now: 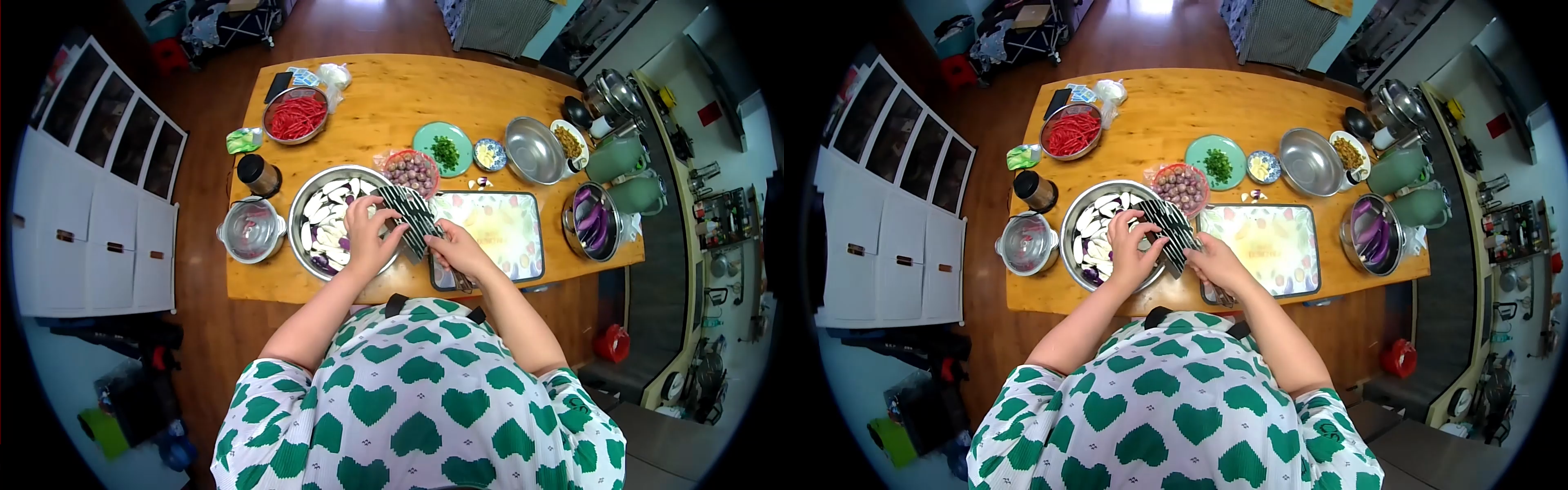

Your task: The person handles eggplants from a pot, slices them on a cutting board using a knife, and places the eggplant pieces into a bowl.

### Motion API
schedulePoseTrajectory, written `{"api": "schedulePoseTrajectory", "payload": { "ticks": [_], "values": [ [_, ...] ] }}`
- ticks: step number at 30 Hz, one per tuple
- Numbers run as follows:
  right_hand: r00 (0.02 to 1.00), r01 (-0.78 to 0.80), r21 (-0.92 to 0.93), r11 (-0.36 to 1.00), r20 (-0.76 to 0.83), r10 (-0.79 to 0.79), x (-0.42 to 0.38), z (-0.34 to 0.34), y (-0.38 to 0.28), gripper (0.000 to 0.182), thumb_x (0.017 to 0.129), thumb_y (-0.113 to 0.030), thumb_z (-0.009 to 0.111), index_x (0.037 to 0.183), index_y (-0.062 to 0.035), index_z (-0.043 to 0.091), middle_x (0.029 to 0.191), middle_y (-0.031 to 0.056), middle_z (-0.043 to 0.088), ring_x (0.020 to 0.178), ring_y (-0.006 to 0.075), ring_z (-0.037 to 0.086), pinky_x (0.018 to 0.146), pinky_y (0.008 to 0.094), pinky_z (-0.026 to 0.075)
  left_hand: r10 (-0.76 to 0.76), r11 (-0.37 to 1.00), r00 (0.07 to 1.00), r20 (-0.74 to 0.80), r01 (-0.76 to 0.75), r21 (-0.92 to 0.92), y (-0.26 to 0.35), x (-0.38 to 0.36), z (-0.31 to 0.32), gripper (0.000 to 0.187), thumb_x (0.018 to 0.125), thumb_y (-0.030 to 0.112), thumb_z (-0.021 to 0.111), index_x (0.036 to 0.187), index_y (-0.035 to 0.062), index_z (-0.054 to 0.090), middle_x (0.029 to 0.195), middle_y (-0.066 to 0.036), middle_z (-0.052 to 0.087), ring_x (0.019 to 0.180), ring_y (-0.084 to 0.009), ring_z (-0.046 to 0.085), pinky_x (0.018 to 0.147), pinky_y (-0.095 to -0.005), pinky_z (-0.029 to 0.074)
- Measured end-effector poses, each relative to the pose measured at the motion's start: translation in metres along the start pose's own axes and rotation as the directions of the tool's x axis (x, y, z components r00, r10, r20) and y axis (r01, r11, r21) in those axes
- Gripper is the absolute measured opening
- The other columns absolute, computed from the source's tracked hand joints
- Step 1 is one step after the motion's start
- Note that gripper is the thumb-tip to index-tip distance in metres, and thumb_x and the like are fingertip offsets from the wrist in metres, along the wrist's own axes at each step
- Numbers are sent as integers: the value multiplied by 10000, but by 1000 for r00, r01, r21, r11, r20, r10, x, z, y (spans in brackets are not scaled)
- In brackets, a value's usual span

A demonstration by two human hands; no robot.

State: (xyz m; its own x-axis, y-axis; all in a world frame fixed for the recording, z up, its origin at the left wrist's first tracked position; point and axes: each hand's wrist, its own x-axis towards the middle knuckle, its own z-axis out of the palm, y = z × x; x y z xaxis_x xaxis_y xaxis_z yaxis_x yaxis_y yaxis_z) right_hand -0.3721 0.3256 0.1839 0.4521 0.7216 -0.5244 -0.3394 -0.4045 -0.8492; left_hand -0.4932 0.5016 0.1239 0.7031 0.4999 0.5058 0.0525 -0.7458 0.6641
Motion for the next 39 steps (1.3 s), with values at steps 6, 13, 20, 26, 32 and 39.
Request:
{"api": "schedulePoseTrajectory", "payload": {
  "ticks": [6, 13, 20, 26, 32, 39],
  "values": [
    [998, 59, -16, 998, 32, -58, -12, -37, 4, 107, 1037, -142, 647, 1038, -101, 548, 665, -33, 528, 481, 71, 464, 451, 238, 361, 35, 999, 999, -18, -35, 22, 22, 3, 19, 162, 805, 230, 852, 897, 148, 747, 1230, -72, 587, 1275, -351, 474, 1088, -501, 341],
    [994, 77, -41, 996, -75, -80, -45, -114, 15, 95, 1030, -142, 646, 1042, -84, 571, 650, -36, 517, 484, 74, 465, 447, 255, 369, 130, 991, 990, 47, -131, 31, 71, 22, 93, 166, 841, 217, 816, 930, 126, 710, 1132, -91, 569, 1233, -353, 485, 1059, -487, 347],
    [958, 52, 66, 996, -285, -31, -88, -210, 50, 104, 1027, -130, 648, 1090, -86, 579, 661, -26, 509, 492, 78, 458, 449, 261, 378, 80, 996, 997, 19, -79, -47, 96, 71, 209, 287, 820, 238, 859, 945, 108, 635, 1110, -128, 533, 1174, -370, 471, 1030, -500, 360],
    [892, 5, 201, 980, -443, 87, -126, -271, 94, 130, 1046, -168, 637, 1123, -92, 565, 667, -25, 525, 497, 82, 469, 446, 255, 392, -74, 946, 958, 279, -21, 323, 42, 102, 303, 208, 806, 313, 845, 814, 118, 770, 988, -97, 631, 1127, -332, 525, 983, -481, 408],
    [862, 37, 257, 966, -497, 99, -134, -294, 118, 101, 1062, -152, 607, 1117, -89, 550, 680, -32, 525, 512, 61, 471, 460, 242, 399, -146, 895, 834, 532, -118, 431, 18, 85, 323, 437, 780, 258, 806, 1207, 175, 758, 1121, -121, 722, 1090, -318, 622, 929, -466, 486],
    [901, 105, 298, 949, -432, 36, -104, -289, 118, 117, 1044, -153, 629, 1035, -95, 528, 705, -21, 540, 512, 64, 484, 450, 238, 409, -382, 850, 513, 768, -131, 510, 69, 11, 217, 759, 692, 424, 931, 1339, 153, 642, 1341, -135, 569, 1238, -364, 601, 1008, -487, 540]
  ]
}}
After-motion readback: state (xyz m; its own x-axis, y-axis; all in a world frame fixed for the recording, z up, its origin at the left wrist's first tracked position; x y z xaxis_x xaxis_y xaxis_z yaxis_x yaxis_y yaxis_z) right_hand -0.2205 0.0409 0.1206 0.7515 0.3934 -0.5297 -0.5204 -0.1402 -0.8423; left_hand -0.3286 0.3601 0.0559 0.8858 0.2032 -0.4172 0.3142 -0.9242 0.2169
